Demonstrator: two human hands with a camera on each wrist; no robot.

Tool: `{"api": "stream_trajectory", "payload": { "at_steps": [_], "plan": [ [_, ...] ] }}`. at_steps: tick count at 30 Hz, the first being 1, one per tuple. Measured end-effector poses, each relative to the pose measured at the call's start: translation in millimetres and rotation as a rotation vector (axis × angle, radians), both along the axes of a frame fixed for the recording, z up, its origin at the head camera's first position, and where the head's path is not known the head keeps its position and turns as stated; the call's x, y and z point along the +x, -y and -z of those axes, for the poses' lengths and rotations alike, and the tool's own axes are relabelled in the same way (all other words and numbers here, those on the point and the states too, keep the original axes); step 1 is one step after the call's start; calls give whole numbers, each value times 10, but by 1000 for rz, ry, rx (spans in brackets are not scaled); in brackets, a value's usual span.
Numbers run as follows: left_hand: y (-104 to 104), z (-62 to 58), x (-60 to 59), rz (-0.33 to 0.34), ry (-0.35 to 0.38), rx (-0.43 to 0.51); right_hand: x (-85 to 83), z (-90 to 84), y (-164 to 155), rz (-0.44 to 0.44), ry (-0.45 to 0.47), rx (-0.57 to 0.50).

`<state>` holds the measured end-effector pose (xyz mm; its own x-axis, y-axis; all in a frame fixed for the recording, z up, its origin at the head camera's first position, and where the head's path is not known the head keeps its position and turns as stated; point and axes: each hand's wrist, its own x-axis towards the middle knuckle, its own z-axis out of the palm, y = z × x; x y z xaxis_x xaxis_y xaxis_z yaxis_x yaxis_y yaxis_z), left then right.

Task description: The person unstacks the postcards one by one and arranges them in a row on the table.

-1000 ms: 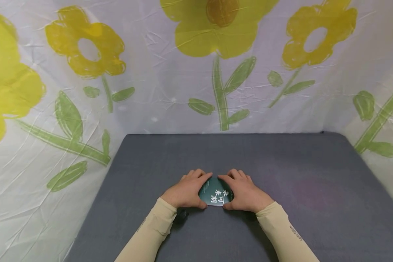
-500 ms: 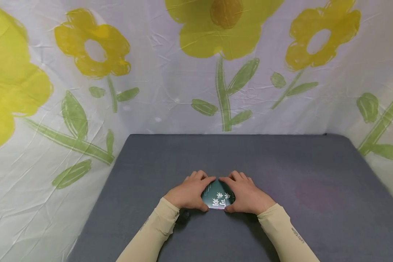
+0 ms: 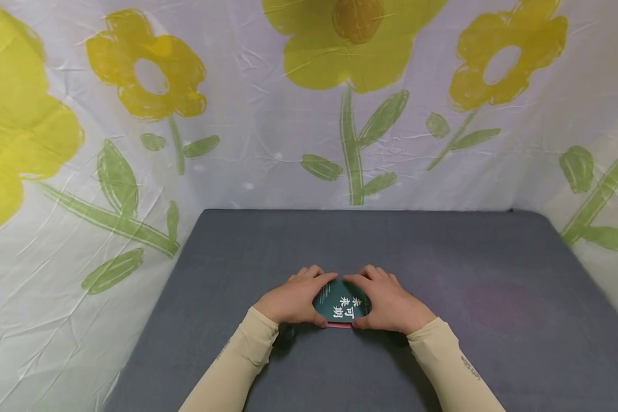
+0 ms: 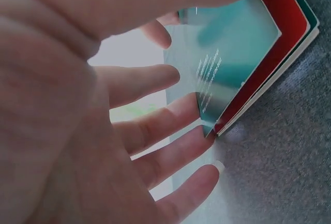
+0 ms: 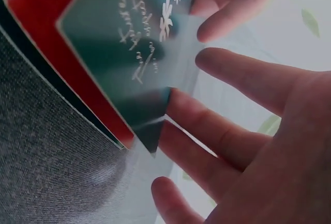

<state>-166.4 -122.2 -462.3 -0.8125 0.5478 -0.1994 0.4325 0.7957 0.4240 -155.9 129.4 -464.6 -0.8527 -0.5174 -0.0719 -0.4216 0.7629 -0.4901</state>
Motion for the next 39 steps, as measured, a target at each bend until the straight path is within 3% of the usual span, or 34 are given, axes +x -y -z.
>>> {"api": "stream_trajectory", "payload": {
  "at_steps": [6, 16, 26, 30, 39],
  "plan": [
    [104, -37, -16, -32, 3, 20, -43, -1, 95, 9, 8, -23],
    [500, -67, -78, -75, -20, 51, -246, -52, 452, -107, -104, -15],
    [1069, -106, -440, -92, -70, -26, -694, -5, 1012, -140, -187, 103],
    [1332, -93, -567, -126, -37, -26, -853, 41, 1289, -158, -202, 135],
    [1744, -25, -746, -173, 79, 58, -992, 86, 1695, -176, -204, 147]
  ]
}}
